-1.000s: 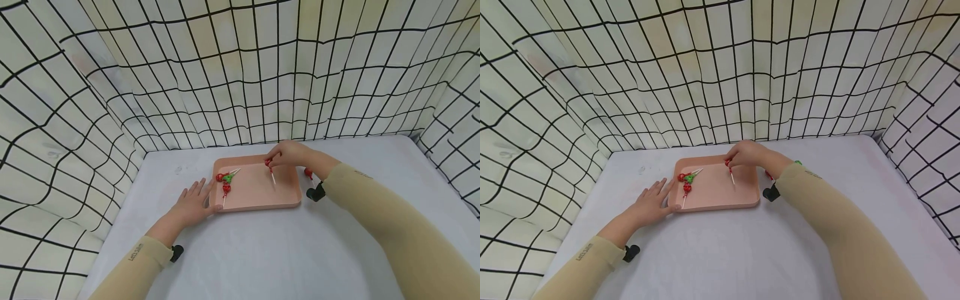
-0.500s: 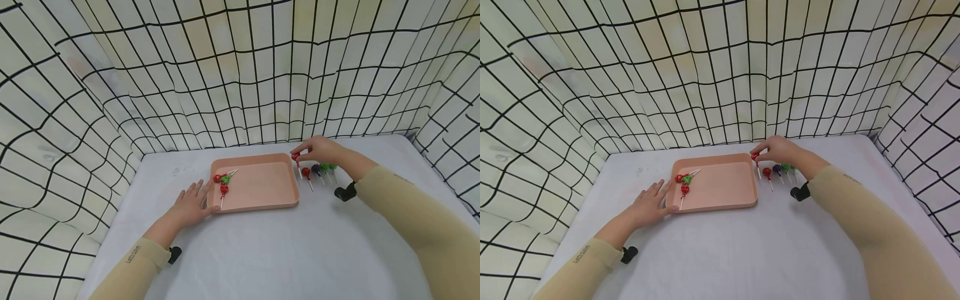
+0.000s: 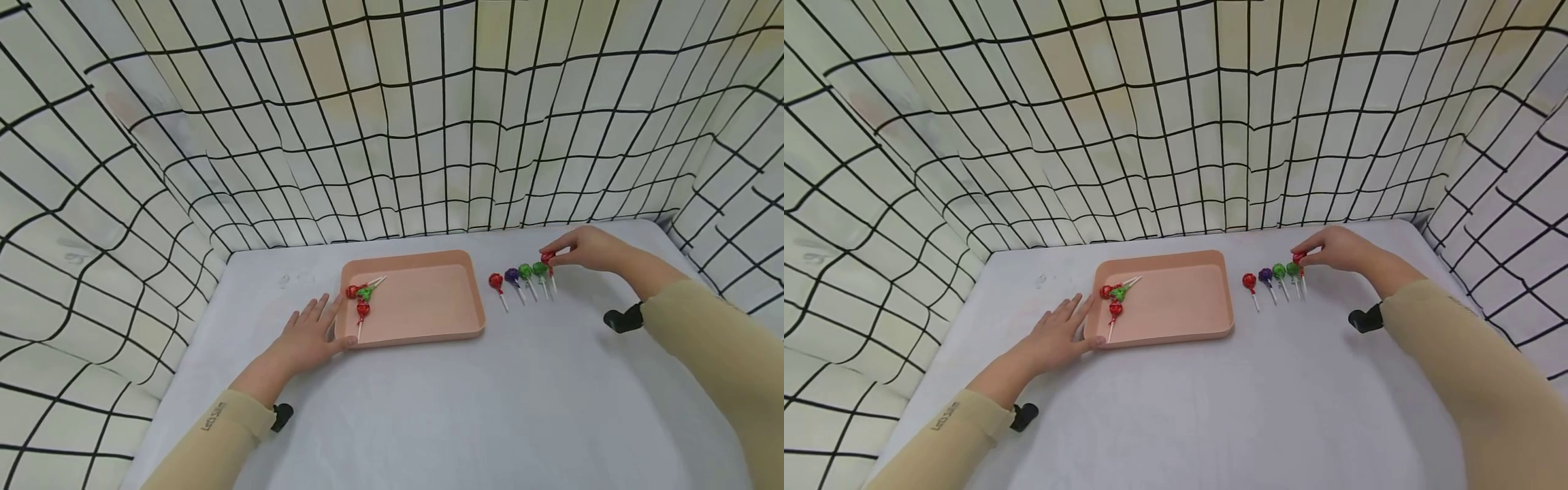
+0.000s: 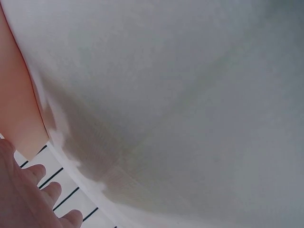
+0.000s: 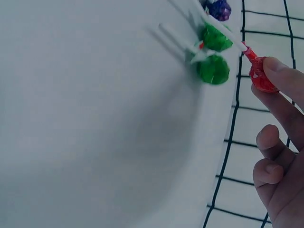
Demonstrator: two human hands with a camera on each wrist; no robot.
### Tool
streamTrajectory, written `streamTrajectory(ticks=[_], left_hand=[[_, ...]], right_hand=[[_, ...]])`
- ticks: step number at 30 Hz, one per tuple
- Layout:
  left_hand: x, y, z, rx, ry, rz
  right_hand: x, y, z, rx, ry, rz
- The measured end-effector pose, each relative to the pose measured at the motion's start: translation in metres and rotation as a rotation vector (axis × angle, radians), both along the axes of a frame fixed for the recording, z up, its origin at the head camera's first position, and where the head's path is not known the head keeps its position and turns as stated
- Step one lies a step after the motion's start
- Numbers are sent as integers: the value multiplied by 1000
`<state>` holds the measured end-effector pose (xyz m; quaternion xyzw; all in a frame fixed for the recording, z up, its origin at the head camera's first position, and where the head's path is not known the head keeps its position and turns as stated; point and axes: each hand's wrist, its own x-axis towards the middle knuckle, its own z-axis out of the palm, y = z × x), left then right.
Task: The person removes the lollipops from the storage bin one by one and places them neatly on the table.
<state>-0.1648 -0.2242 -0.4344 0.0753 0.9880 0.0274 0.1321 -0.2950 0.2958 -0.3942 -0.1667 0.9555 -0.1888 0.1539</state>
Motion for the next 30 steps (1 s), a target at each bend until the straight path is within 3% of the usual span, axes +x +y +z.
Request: streamTrajectory(ticks=[10,24,30], left_hand=[[3,-1,4,13,-6,-6],[-1,-3,-4,20,-9,-1],[-1,-4,-2,44,-17,3]], right_hand=[[-5,15,-15,-10,-43,-32],[-4,15,-32,-27,-48,-34],[-6,11,-34,-21,-66,-53]])
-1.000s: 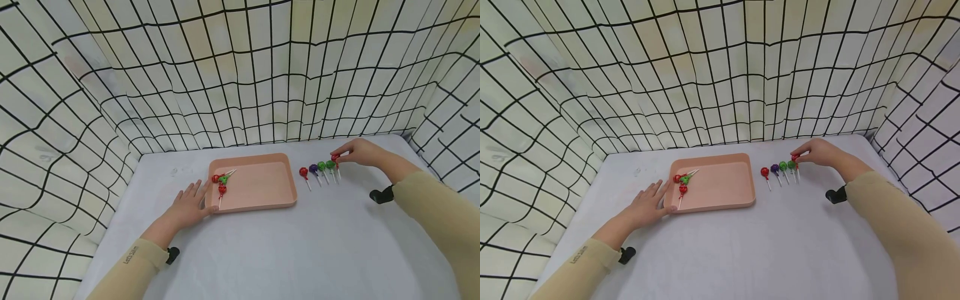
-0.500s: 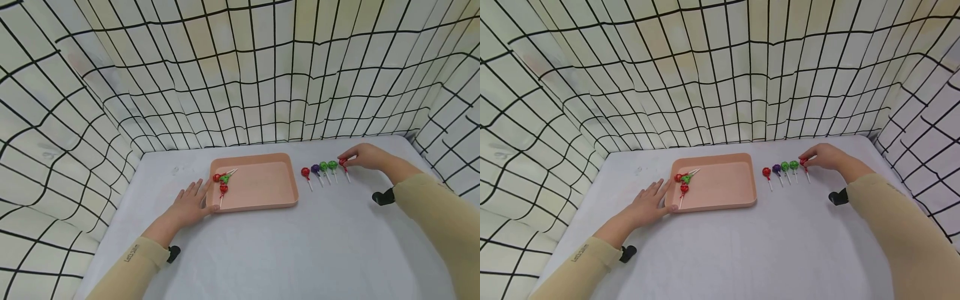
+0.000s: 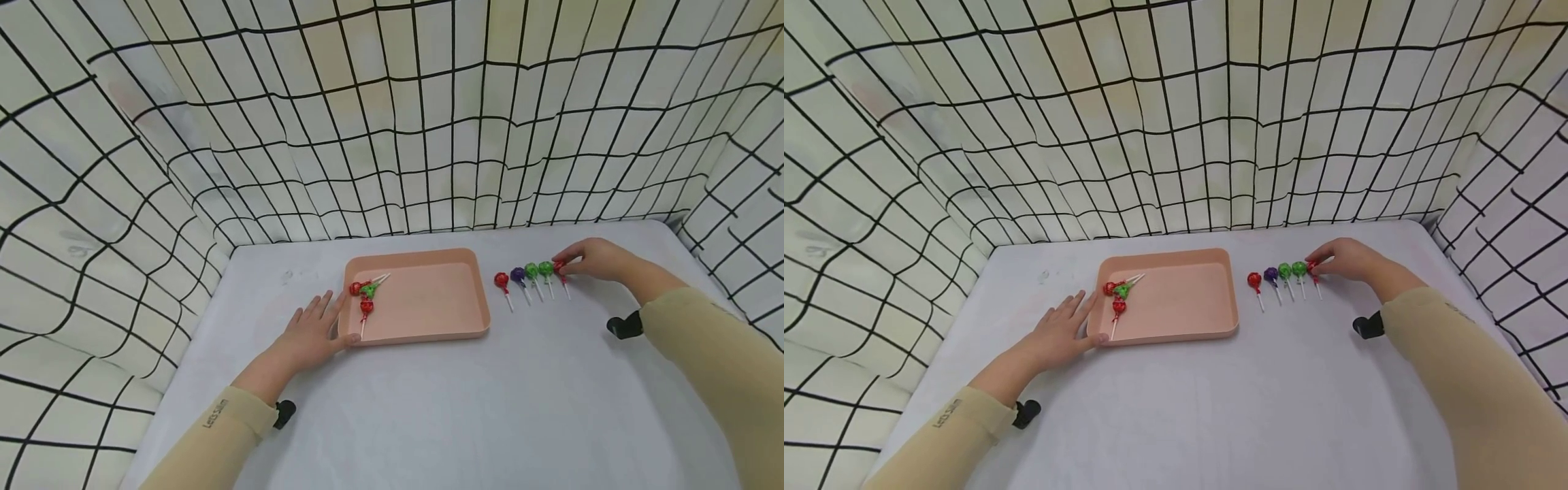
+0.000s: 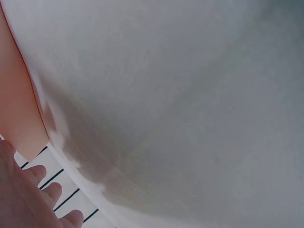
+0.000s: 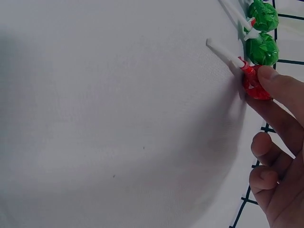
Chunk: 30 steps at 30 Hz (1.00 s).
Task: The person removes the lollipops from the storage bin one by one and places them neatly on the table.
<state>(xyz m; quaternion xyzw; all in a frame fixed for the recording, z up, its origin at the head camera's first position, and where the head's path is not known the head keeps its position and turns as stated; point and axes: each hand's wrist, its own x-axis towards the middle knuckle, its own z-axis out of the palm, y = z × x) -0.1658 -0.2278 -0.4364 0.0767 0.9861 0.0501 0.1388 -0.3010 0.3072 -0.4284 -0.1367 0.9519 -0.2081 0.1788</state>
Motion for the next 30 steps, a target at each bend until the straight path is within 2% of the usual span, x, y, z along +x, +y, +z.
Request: streamTrajectory(ticks=[6,11,16,23,30], left_hand=[[2,2,5,2,2,-5],[2,2,5,4,1,-9],[2,2,5,7,1,-8],[0,2,2,-2,6,-13],[1,2,4,10,5,-17]], right_hand=[[1,1,6,-1,12,-4],[3,0,16,9,45,4],[3,-5,20,4,41,-9],[4,-18,25,0,32,-14],[1,-40,31,-23,19,1]])
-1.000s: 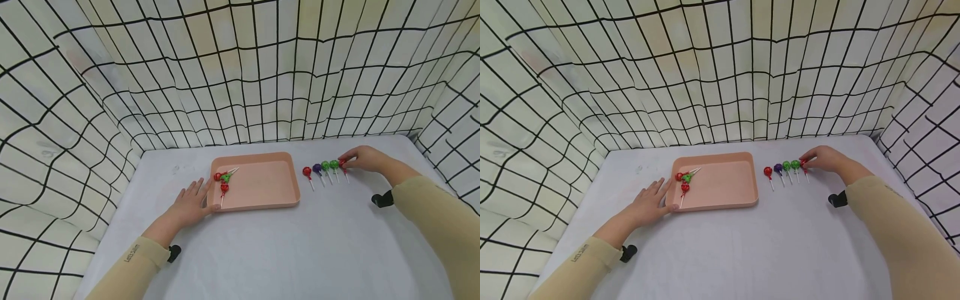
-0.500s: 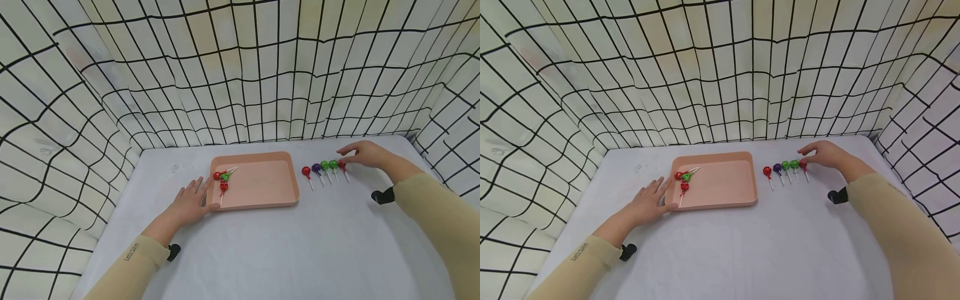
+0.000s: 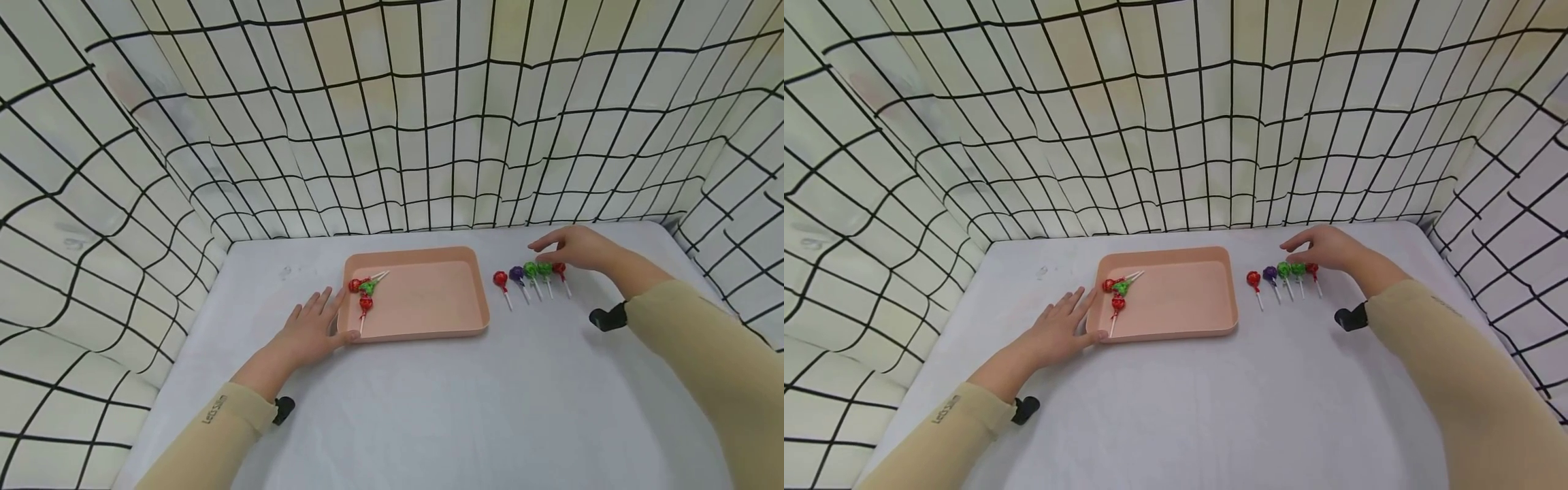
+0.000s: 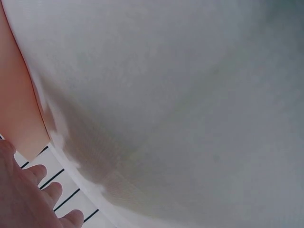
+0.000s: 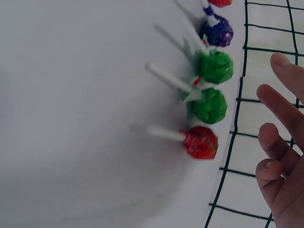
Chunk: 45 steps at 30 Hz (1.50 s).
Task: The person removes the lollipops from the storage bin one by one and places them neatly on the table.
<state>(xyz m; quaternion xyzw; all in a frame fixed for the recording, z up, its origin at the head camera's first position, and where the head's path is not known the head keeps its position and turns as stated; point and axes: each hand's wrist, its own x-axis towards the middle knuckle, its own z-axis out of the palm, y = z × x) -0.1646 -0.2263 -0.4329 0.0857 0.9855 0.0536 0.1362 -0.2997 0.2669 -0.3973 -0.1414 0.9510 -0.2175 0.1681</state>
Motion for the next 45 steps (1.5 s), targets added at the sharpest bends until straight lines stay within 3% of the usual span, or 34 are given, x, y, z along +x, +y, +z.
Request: streamTrajectory(ticks=[11,28,36,45], left_hand=[[1,2,4,2,-13,8],[-1,1,2,-12,-14,7],[0,2,0,5,-14,12],[-1,1,0,-4,-18,12]], right_hand=[[-3,-48,12,-19,22,80],[-5,-144,25,-104,-48,174],[-7,-183,27,-77,-59,302],[-3,-216,27,-88,-79,369]])
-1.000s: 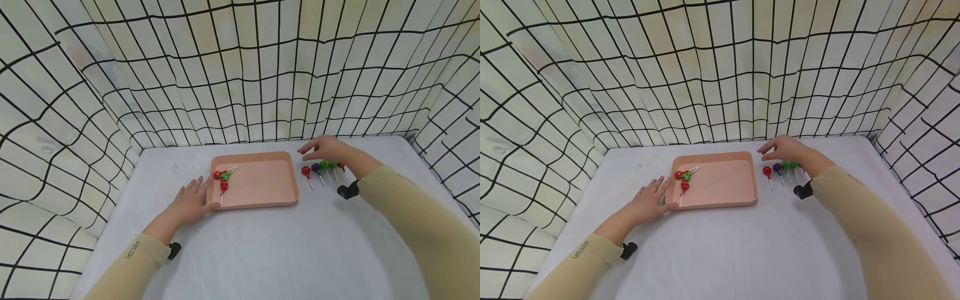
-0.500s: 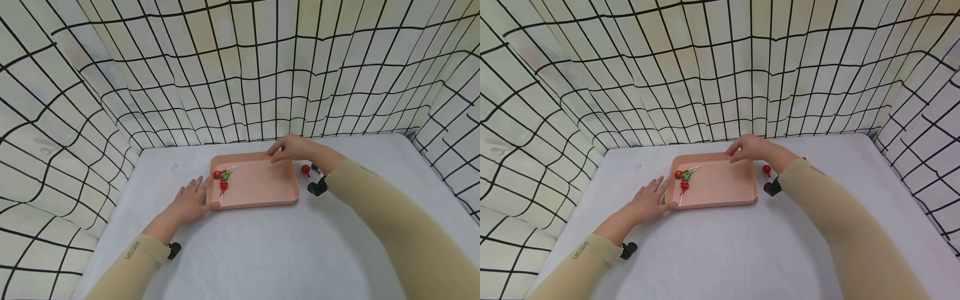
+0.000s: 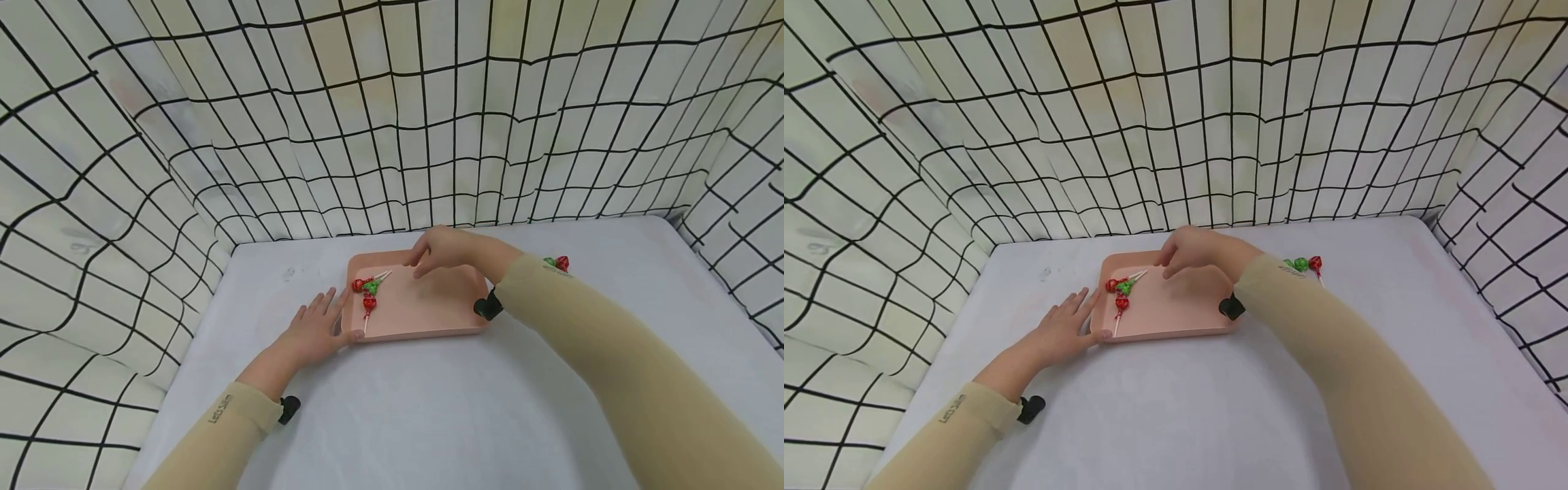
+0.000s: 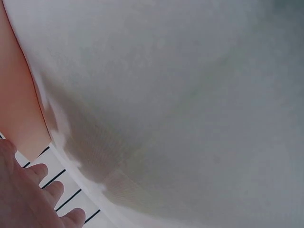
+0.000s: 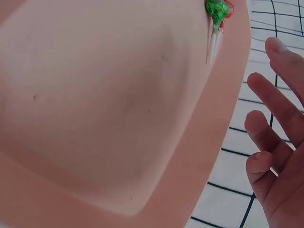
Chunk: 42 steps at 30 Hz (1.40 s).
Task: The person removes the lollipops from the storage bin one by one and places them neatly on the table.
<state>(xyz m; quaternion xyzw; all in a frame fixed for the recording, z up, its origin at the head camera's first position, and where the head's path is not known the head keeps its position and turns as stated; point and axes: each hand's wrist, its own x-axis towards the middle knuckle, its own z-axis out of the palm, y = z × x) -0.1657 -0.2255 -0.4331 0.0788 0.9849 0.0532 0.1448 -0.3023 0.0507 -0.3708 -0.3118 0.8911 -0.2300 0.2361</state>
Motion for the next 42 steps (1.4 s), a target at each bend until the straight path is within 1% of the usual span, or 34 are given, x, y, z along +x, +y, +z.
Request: streamTrajectory(ticks=[7,9,13,17,20,24,27,34,39,42], left_hand=[[-2,-1,0,20,-12,6],[-2,-2,0,24,-17,7],[-1,-2,3,27,-27,6],[1,-1,5,34,-23,3],[1,-2,4,38,-11,-1],[0,-2,2,39,-4,-2],[0,-2,1,33,-6,3],[2,-1,2,19,-16,6],[2,-3,3,28,-11,2],[2,-4,2,32,-9,3]], right_hand=[[10,-29,-5,53,45,100],[13,-36,-5,65,39,111],[17,-50,-9,104,78,151],[20,-63,-13,118,99,200],[22,-71,-17,119,100,253],[23,-79,-21,143,142,327],[24,-84,-22,169,182,360],[27,-92,-26,226,198,357],[28,-96,-27,263,230,391],[28,-98,-27,262,209,401]])
